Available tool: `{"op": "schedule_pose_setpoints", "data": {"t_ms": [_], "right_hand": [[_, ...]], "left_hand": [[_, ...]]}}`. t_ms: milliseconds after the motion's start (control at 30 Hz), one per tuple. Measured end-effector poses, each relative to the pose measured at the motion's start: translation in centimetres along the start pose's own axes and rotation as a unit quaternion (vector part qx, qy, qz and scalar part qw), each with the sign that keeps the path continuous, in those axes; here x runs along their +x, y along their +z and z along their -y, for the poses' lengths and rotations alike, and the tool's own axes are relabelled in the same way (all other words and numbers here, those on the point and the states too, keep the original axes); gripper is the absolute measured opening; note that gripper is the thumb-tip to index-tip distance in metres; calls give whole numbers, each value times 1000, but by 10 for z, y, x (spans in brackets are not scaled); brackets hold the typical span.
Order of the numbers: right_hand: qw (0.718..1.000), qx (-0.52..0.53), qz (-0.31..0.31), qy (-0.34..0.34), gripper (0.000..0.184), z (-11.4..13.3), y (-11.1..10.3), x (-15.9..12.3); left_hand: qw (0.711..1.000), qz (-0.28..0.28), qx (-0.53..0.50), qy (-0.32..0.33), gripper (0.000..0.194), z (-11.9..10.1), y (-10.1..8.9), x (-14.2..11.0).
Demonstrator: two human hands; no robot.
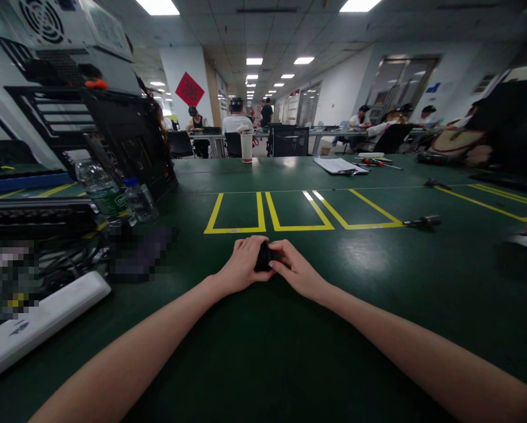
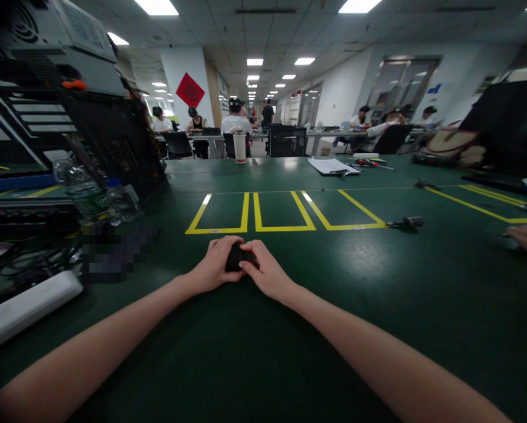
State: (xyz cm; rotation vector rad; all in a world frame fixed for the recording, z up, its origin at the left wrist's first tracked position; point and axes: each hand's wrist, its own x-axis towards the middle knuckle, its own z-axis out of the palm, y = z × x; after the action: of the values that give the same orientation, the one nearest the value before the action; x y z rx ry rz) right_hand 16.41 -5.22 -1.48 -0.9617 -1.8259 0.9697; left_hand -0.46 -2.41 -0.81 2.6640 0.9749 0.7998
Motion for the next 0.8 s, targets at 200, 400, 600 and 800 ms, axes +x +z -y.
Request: {"op": "schedule_pose_setpoints", "data": {"t_ms": [200, 400, 600, 800], "right_hand": [[998, 58, 3, 23, 16, 1, 1, 2], [997, 50, -7, 64, 23, -2, 0, 4], [998, 37, 32, 43, 19, 0, -1, 2], [998, 59, 20, 18, 18, -3, 2, 2]], "left_hand": [[1000, 3, -4, 2, 56, 0, -1, -1], [1000, 3, 0, 9, 55, -1, -1, -2], [1000, 0, 11, 19, 56, 0, -1, -3], [1000, -8, 19, 22, 58, 1, 0, -5]]}}
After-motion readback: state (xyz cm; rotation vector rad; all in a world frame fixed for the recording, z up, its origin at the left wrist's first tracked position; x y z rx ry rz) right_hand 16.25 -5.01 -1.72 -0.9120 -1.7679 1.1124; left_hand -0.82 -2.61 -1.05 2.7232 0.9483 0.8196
